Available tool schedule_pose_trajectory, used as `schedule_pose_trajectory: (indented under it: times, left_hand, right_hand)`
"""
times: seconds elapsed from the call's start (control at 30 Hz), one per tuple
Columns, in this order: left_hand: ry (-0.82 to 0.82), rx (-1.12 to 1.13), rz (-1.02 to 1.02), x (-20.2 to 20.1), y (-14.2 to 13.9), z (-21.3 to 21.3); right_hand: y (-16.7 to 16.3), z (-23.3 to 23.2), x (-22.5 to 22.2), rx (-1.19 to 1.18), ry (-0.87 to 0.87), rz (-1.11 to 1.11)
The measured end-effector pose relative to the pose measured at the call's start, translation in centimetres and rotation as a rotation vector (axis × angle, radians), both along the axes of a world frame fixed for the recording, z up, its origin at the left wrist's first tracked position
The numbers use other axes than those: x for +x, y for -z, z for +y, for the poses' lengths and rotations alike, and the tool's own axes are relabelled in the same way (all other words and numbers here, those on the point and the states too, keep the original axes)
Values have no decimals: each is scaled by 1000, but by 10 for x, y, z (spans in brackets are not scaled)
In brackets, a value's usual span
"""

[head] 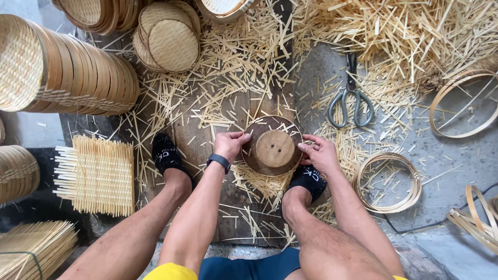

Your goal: The person sits on the floor of a bamboo workshop and assembles round woven bamboo basket lids. They press a woven bamboo disc into a bent bamboo rim, trim excess strips with scissors, tap the rim into place on a wooden form, and stack finished lids with a pile of completed baskets.

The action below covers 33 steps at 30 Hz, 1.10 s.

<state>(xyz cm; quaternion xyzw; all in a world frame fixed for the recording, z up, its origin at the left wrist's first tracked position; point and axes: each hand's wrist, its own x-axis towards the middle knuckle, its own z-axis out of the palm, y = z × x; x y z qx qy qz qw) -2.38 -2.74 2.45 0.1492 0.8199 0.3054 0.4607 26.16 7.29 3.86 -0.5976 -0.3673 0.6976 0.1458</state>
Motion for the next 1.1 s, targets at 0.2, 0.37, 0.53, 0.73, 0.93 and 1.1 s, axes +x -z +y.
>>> schedule_pose_trajectory:
  times: [0.2, 0.37, 0.53, 0.73, 0.93, 1.1]
  left_hand:
    - [39, -158, 150, 0, -14, 10]
    - [-440, 145, -640, 16, -21, -19]
    - [-558, 113, -706, 66, -3, -49]
    - [-485, 74, -468, 76, 18, -49]
    - [119, 100, -148, 5, -47, -36]
    - [419, 521, 327, 7, -111, -7]
  right_hand:
    - [-25, -7, -14, 66, 87, -17]
    - [-47, -10, -12, -202, 182, 265]
    - [-18, -27, -23, -105, 18, 36]
    - [0, -45, -29, -26, 86, -78]
    - [-45, -27, -28, 264, -154, -54]
    - [-83, -8, -56, 306, -295, 132]
